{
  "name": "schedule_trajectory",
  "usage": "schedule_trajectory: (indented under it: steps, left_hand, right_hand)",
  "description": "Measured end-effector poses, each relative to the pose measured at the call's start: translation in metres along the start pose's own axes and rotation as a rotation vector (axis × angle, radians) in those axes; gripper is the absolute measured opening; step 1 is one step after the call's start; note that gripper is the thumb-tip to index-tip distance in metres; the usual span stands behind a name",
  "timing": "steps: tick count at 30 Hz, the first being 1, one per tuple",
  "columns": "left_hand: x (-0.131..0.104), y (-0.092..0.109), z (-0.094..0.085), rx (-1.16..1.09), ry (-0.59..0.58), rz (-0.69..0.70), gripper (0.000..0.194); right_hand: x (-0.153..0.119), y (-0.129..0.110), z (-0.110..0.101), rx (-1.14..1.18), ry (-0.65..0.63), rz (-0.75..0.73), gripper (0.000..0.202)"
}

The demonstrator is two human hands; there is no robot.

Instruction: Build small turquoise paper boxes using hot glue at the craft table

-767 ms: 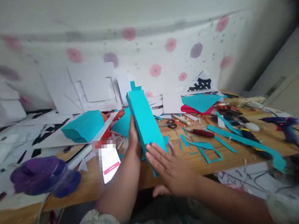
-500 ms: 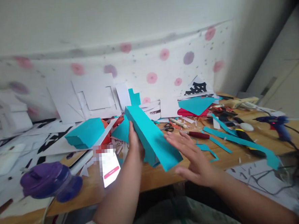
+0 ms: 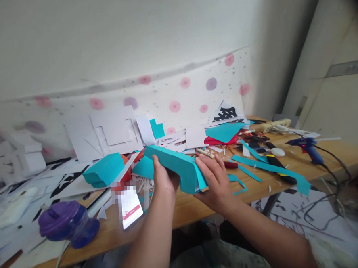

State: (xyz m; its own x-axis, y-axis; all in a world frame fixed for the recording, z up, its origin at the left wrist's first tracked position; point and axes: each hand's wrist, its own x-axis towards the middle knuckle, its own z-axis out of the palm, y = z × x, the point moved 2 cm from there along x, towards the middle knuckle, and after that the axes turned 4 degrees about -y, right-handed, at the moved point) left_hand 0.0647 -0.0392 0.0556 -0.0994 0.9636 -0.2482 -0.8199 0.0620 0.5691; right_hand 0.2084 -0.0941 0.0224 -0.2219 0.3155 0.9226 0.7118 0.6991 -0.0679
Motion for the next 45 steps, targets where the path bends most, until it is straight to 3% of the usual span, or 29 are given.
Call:
schedule_trajectory:
  steps: [2,5,7,9,13,17,23,28,34,40,45]
  left_hand:
    - [-0.01,0.004,0.002,0.035,-0.069,0.091,0.051]
    - [-0.023,0.006,-0.005,0.121,-0.227,0.359,0.047]
    - [-0.028,-0.001,-0.016,0.098,-0.202,0.496,0.053]
    - [-0.028,-0.015,-0.027,0.01,-0.157,0.446,0.052]
    - [-0.024,-0.039,-0.034,-0.016,-0.245,0.177,0.059]
    - [-0.026,-0.045,-0.031,0.048,-0.253,0.154,0.054]
    - [-0.032,-0.045,-0.034,0.105,-0.172,0.202,0.049]
    - [-0.031,-0.039,-0.044,0.118,-0.102,0.263,0.046]
    - [-0.036,-0.029,-0.044,0.111,-0.168,0.18,0.048]
    - [-0.041,-0.033,-0.037,0.106,-0.17,0.17,0.049]
    - [-0.032,-0.037,-0.046,0.19,-0.214,0.159,0.046]
  right_hand:
    - [0.005,0.001,-0.004,0.052,0.09,0.082,0.087]
    - [0.012,0.002,-0.005,0.166,0.214,0.298,0.085]
    - [0.016,0.001,-0.003,0.299,0.234,0.457,0.08]
    - [0.017,-0.001,0.002,0.465,0.215,0.604,0.076]
    - [0.014,-0.011,0.013,0.796,0.157,0.801,0.072]
    - [0.01,-0.029,0.024,0.972,0.164,0.87,0.069]
    - [0.004,-0.045,0.032,0.961,0.158,0.872,0.05]
    - [0.0,-0.038,0.023,0.776,0.151,0.672,0.049]
    - [0.006,-0.033,0.007,0.744,0.175,0.527,0.032]
    - [0.013,-0.037,-0.007,0.656,0.224,0.47,0.025]
    - [0.009,-0.03,-0.015,0.639,0.202,0.465,0.015]
